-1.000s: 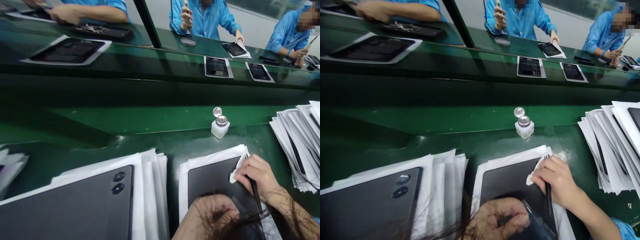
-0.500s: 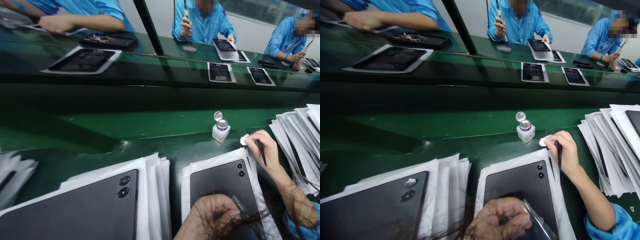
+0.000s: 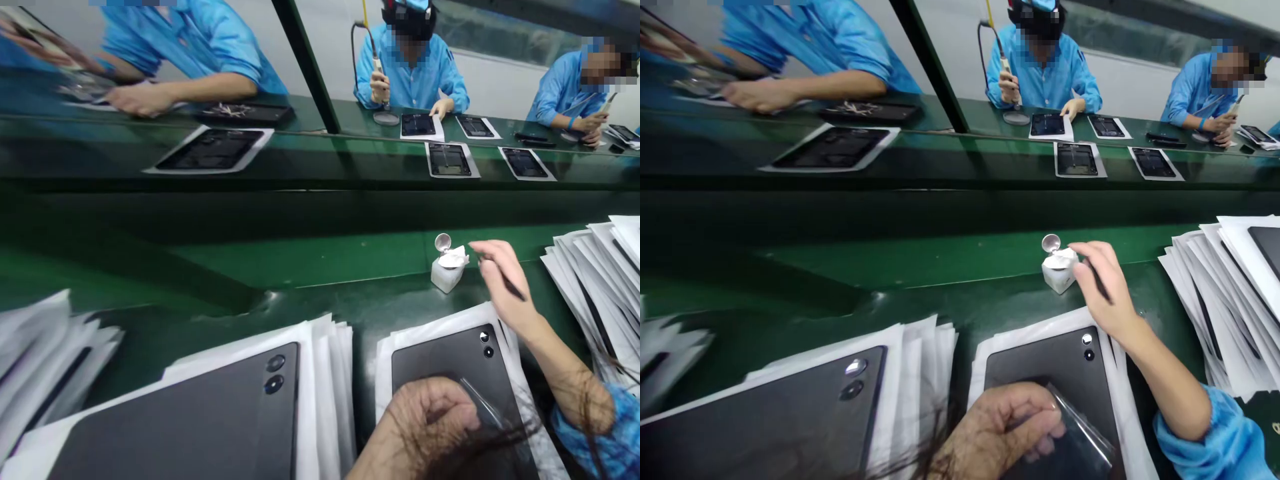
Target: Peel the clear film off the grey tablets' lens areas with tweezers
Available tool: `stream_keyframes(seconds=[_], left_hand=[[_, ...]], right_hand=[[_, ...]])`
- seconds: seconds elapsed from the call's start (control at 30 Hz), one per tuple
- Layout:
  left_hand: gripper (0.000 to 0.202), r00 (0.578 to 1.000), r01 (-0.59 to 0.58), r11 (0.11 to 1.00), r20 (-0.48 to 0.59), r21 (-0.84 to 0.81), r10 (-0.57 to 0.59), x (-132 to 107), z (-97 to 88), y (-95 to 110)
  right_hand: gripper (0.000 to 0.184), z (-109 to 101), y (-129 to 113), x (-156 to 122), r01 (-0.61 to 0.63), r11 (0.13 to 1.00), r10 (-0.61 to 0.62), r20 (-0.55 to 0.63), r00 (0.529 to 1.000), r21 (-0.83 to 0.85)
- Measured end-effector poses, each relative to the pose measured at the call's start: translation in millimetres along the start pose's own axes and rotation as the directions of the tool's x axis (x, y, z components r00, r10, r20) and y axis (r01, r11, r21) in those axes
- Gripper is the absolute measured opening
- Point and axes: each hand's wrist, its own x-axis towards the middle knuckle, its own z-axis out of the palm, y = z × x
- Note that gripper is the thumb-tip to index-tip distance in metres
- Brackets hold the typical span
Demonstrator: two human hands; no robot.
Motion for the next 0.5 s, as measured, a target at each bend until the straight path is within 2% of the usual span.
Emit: stream_keyframes(seconds=[0.1, 0.17, 0.23, 0.33, 0.5], left_hand=[[0.040, 1.000, -0.023, 1.000, -0.015, 0.010, 0.024, 0, 2.1, 1], [0.033, 0.999, -0.033, 0.999, -0.024, 0.033, 0.034, -1, 5.0, 2], [0.024, 0.998, -0.044, 0.996, -0.039, 0.073, 0.047, -2, 7.5, 4], [0.017, 0.996, -0.051, 0.989, -0.068, 0.138, 0.061, -2, 9.7, 8], [0.019, 0.993, -0.006, 0.981, -0.112, 0.192, 0.028, -1, 12.8, 13]], right_hand=[[0.038, -31, -12, -41, -0.168, 0.936, 0.126, 0.153, 0.980, 0.309], [0.025, -47, -17, -70, -0.328, 0.863, 0.221, 0.298, 0.929, 0.384], [0.008, -55, -20, -93, -0.437, 0.807, 0.297, 0.366, 0.882, 0.396], [0.014, -55, -25, -115, -0.485, 0.772, 0.361, 0.344, 0.867, 0.411], [0.013, -47, -31, -120, -0.422, 0.838, 0.368, 0.211, 0.905, 0.346]])
